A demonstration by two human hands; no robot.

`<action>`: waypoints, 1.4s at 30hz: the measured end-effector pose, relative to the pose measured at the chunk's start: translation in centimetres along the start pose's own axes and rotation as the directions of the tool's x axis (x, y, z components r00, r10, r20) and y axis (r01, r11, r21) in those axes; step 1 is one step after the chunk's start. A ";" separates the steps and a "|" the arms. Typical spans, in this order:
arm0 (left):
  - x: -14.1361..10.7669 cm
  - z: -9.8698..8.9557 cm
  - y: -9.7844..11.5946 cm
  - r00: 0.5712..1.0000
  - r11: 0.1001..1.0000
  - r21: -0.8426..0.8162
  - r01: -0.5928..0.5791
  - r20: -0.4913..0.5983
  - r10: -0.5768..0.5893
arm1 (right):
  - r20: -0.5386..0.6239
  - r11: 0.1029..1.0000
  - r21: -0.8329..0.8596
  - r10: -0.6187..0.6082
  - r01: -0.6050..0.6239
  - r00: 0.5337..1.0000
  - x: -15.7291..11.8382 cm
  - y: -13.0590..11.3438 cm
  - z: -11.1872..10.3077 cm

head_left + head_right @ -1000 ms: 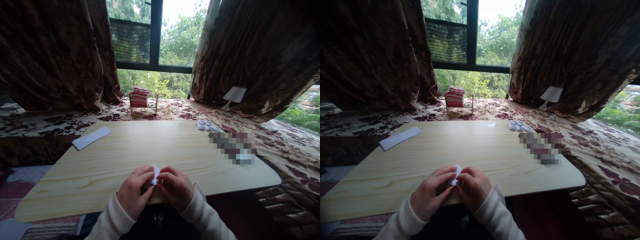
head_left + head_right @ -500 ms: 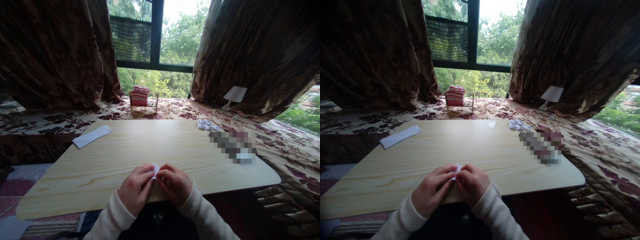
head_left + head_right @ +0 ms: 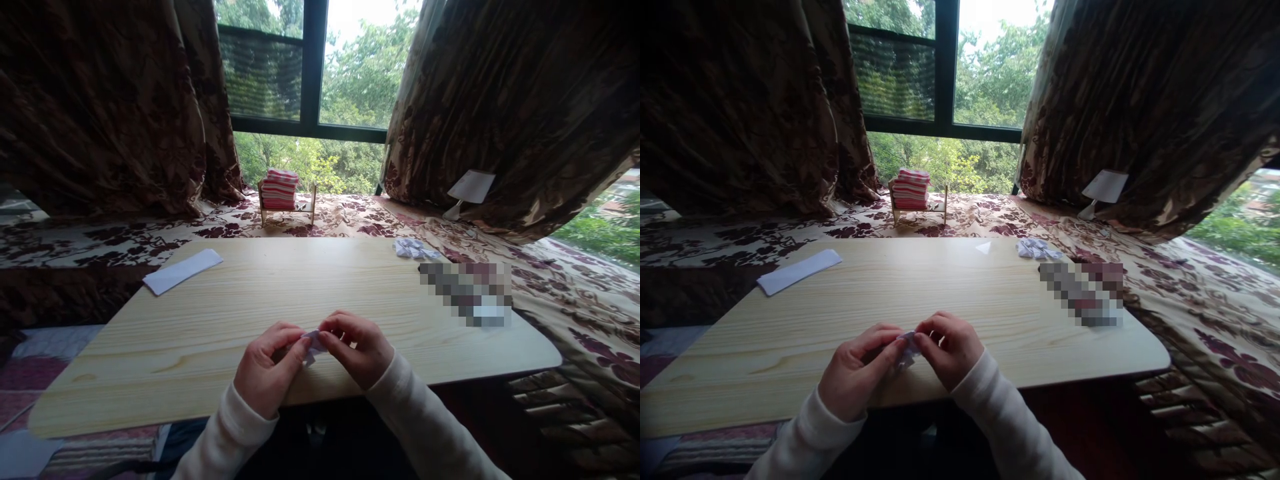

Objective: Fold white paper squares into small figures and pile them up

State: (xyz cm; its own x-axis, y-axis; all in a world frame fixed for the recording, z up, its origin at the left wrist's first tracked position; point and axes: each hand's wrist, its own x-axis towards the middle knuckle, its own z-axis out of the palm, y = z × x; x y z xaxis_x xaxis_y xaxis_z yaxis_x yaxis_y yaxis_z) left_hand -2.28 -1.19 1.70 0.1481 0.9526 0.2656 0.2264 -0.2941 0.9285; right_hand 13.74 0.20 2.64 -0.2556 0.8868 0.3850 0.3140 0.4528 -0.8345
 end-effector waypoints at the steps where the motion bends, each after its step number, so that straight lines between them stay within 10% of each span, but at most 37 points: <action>1: 0.0 0.1 0.1 0.999 0.999 -0.034 0.028 -0.016 -0.029 | 0.004 1.000 0.013 -0.005 0.005 1.000 -0.1 -0.1 -0.1; 15: -0.1 0.1 1.2 0.938 0.897 -0.272 0.347 0.110 -0.330 | 0.044 0.976 0.173 0.129 -0.134 0.991 -0.8 0.5 0.3; 23: 0.4 0.2 1.6 0.919 0.922 -0.089 0.376 0.166 -0.358 | 0.135 0.953 -0.221 -0.180 0.206 0.974 -0.3 -1.0 -1.1; 32: 0.6 -0.4 1.9 0.894 0.893 -0.201 0.402 0.299 -0.335 | 0.189 0.966 -0.235 -0.058 0.103 0.980 0.1 -1.2 -1.7; 37: 0.2 -0.3 1.6 0.919 0.901 -0.200 0.384 0.173 -0.353 | 0.123 0.994 -0.112 0.029 -0.015 0.992 -0.4 -0.8 -1.0; 42: 0.2 0.1 1.5 0.926 0.924 -0.109 0.368 0.136 -0.352 | 0.136 0.905 -0.378 -0.153 0.194 0.979 -0.3 -1.6 -1.2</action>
State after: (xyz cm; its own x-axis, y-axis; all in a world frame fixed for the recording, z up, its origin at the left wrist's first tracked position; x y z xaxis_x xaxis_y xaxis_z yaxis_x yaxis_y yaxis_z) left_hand -1.77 -1.43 3.12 0.1885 0.9751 -0.1167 0.1589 0.0870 0.9835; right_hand 14.45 -0.68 4.37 -0.4230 0.7862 0.4506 0.5803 0.6169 -0.5317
